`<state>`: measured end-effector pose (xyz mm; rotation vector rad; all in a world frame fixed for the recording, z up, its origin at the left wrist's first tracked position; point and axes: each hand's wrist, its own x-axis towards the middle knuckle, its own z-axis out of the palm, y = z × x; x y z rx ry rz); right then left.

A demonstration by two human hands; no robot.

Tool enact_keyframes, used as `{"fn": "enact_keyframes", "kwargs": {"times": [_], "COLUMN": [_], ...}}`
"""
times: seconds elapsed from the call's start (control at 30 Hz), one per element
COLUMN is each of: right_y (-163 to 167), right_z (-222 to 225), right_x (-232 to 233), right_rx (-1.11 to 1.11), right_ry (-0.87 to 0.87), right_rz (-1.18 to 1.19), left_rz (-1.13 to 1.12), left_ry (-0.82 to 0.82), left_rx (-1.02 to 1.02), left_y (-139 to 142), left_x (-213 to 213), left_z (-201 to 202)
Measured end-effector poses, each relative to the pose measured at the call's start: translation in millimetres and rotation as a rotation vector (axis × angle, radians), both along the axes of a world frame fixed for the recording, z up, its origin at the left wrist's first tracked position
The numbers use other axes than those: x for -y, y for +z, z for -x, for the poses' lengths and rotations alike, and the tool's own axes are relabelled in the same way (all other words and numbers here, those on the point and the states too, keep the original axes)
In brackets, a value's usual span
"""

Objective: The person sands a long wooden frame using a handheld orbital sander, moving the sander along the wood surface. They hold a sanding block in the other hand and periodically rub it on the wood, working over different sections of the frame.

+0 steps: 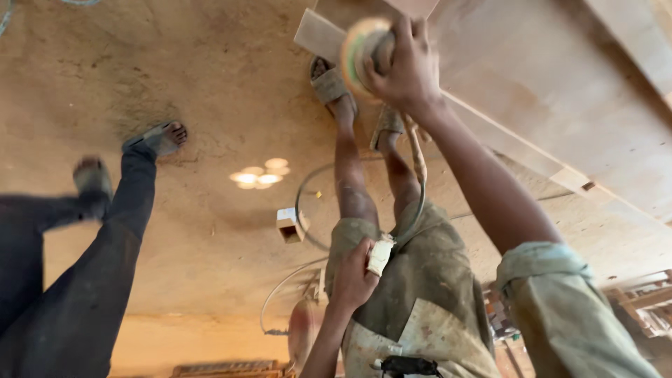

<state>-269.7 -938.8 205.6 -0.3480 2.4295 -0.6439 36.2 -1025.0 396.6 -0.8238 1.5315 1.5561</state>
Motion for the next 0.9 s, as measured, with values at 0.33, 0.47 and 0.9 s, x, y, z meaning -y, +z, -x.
{"fn": "enact_keyframes", "kwargs": {"times": [0.33, 0.47, 0.9], "right_y": [12, 4, 8], "right_z": [13, 17, -22], "right_x": [62, 63, 46], "right_rx": [-0.203, -0.197, -0.262], "right_ry": [0.047, 0.060, 0.109], "right_rz": [0.135, 0.100, 0.047], "left_rz": [0.283, 0.240, 0.328], "left_ry": [0.055, 0.172, 0.408], "left_rx": [-0.172, -0.191, 0.058], "left_y": [12, 5, -40], "left_x": [23, 32, 31], "left_z": [24, 26, -95]}}
